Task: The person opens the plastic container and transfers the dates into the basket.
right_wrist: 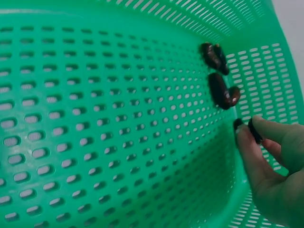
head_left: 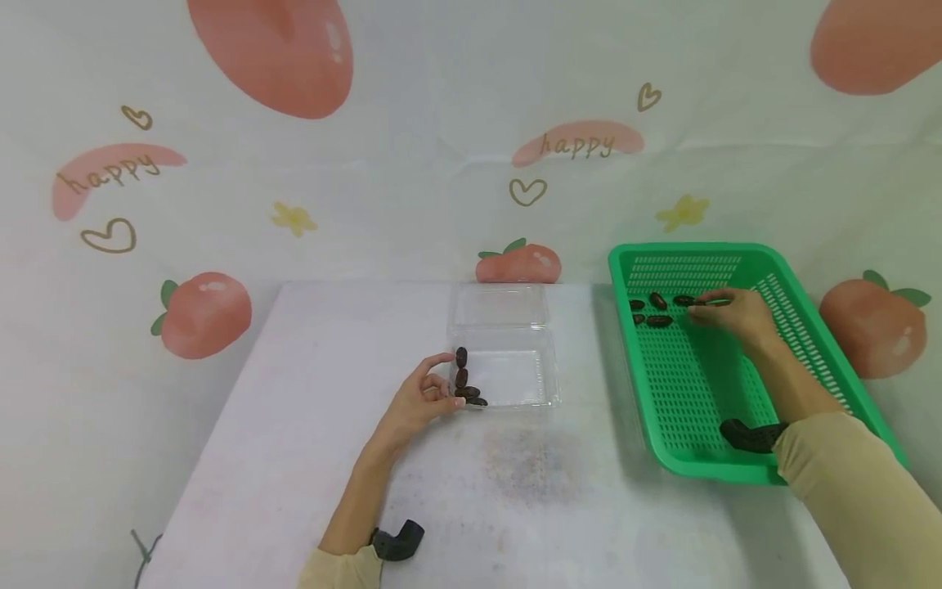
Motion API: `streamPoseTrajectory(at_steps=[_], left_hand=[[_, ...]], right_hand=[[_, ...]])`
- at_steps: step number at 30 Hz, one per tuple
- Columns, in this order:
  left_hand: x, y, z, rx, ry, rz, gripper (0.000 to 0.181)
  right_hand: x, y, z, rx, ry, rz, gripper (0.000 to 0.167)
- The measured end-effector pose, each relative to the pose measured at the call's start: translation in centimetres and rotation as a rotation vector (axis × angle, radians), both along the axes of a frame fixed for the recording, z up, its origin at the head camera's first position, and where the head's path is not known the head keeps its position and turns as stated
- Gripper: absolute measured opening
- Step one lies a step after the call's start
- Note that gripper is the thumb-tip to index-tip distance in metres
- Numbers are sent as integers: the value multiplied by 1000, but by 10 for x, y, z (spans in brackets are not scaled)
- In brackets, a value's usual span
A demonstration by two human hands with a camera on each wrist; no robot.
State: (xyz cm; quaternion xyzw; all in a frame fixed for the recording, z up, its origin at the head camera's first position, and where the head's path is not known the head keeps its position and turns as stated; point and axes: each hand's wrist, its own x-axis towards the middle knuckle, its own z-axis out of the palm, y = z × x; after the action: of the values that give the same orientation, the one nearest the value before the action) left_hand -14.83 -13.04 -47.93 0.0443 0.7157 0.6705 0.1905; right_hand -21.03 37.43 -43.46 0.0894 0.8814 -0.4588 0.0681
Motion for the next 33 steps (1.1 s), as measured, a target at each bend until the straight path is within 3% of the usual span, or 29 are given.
streamPoseTrajectory(at_steps=[10, 20, 29, 33], left_hand=[[-2, 0, 0, 22, 7, -2, 76], [-1, -1, -4, 17, 11, -3, 76], [-1, 0, -3, 15, 19, -9, 75], [-1, 0, -2, 20, 20, -10, 75]], right_hand=[[-10, 3, -17, 137, -83, -24, 57], [-11, 3, -23, 89, -103, -25, 59], [-8, 12, -18, -128, -98, 20, 54], [-8, 16, -12, -142, -97, 3, 50]])
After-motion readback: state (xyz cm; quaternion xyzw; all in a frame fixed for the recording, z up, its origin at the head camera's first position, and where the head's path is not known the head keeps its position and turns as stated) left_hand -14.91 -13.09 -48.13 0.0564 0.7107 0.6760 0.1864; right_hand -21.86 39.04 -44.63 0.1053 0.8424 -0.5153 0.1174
